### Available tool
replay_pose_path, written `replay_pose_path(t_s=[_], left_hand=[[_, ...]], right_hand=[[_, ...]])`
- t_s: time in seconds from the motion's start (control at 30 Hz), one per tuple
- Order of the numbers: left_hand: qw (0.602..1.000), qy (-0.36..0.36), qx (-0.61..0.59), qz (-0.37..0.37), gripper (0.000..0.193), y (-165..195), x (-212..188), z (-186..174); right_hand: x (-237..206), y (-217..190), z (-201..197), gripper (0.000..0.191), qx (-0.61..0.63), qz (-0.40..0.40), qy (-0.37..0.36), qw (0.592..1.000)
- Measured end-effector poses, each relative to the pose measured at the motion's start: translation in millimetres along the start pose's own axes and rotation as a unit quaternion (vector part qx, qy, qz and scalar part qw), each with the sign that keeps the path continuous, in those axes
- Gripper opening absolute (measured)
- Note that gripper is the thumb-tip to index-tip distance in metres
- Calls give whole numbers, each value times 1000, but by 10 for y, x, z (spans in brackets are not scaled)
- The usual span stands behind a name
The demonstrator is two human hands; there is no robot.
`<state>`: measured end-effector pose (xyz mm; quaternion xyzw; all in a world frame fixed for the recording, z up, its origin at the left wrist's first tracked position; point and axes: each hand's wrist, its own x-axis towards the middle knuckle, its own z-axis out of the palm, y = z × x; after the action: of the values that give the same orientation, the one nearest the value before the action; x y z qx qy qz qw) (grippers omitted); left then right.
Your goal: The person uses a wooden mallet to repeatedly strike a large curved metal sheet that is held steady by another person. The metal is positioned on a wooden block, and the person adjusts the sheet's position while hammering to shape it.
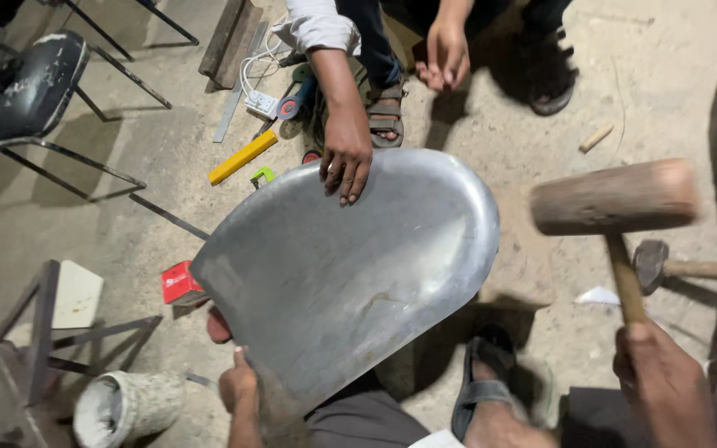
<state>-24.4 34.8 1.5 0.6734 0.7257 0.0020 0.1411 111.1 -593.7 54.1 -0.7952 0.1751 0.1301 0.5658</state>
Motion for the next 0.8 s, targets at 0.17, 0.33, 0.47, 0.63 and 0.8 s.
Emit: replay_pose_path(t_s=[0.17, 0.33, 0.47, 0.63, 0.8], left_hand=[[1000, 19, -4, 1, 86, -223, 207, 85], [1000, 0, -17, 6, 84, -335, 218, 74], [999, -31, -16, -26, 86, -501, 140, 25], [998, -18, -65, -6, 83, -601, 128, 23], [999, 1, -35, 11, 83, -699, 290, 51]], right_hand=[[1, 226, 73, 41, 167, -98, 53, 980], [-12, 151, 672, 40, -15, -114, -19, 993], [-310, 44, 492, 45, 175, -91, -26, 980], [-513, 8, 598, 31, 430, -263, -11, 864], [-391, 249, 897, 43, 182, -77, -41, 979]])
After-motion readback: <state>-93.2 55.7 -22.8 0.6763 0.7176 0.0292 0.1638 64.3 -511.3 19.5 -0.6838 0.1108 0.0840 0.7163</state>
